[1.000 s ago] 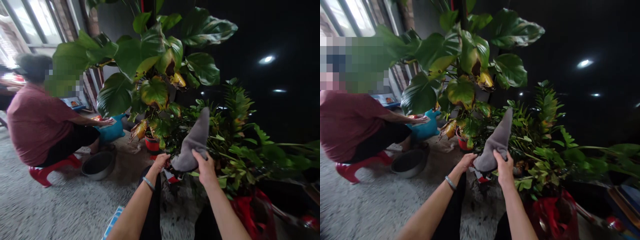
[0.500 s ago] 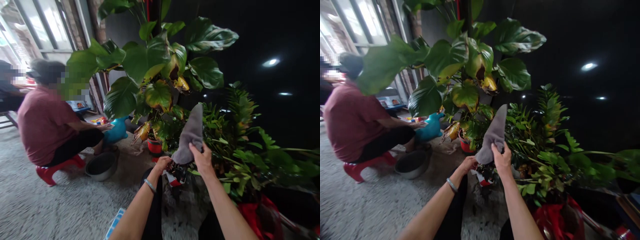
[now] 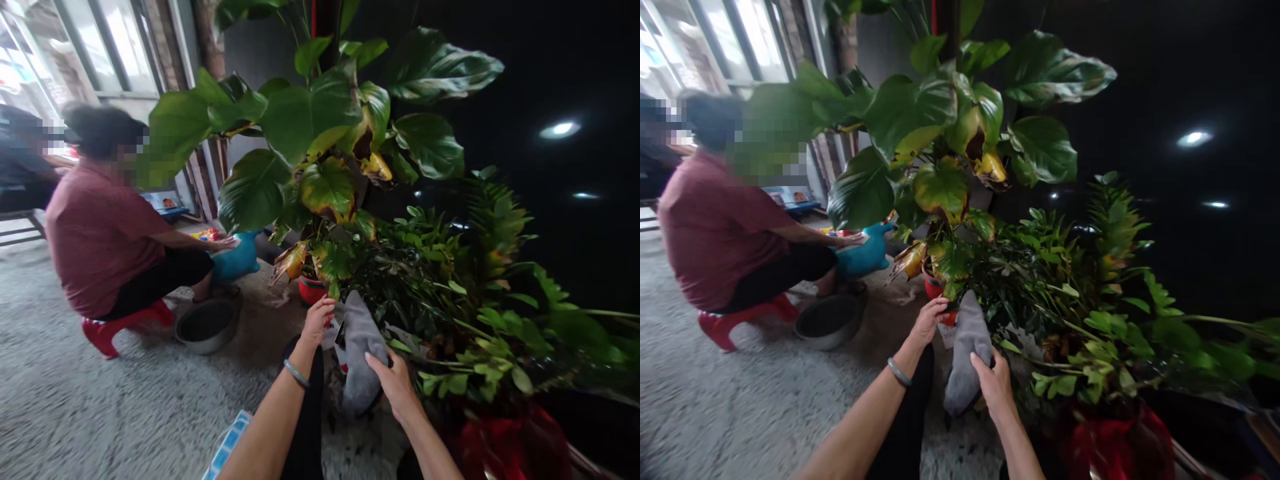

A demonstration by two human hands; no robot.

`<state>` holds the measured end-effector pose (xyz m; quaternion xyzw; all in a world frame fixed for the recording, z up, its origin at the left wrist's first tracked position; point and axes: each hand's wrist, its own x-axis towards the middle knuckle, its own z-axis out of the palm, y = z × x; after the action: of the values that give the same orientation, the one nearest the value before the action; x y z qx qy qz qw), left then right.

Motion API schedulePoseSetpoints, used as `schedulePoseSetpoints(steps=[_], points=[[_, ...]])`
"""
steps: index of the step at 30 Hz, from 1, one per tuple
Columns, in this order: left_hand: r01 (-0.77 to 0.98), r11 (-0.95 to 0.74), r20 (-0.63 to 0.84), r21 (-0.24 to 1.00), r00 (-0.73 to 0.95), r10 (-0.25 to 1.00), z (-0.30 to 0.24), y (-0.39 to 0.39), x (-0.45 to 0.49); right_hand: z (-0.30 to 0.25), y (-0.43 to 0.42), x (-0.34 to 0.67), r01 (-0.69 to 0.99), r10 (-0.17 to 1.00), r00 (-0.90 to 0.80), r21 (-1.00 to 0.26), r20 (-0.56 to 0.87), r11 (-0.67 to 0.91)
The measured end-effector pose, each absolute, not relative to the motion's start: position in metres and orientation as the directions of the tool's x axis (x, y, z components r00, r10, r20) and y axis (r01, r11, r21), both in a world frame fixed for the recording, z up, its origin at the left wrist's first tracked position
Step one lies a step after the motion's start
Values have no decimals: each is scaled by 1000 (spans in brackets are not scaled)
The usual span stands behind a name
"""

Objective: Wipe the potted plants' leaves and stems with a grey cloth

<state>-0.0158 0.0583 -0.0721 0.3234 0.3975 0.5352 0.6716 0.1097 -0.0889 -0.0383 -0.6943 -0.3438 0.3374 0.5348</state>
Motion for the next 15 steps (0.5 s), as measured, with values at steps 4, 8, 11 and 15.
schedulePoseSetpoints(steps=[4,8,11,15], points=[[-547,219,-81,808,265,961,-69,54,-9,-30,-99,103,101,837,531,-971,-133,-219],[-561,287,-177,777,242,954,-73,60,-6,17,-93,105,46,854,509,-987,-109,-153],[-549,335,-297,766,160,941,-78,65,-8,54,-64,107,-18,801,598,-1000,6,21],[-591,407,-315,697,257,914,-81,67,-13,55,-30,95,-47,800,599,-997,26,68]])
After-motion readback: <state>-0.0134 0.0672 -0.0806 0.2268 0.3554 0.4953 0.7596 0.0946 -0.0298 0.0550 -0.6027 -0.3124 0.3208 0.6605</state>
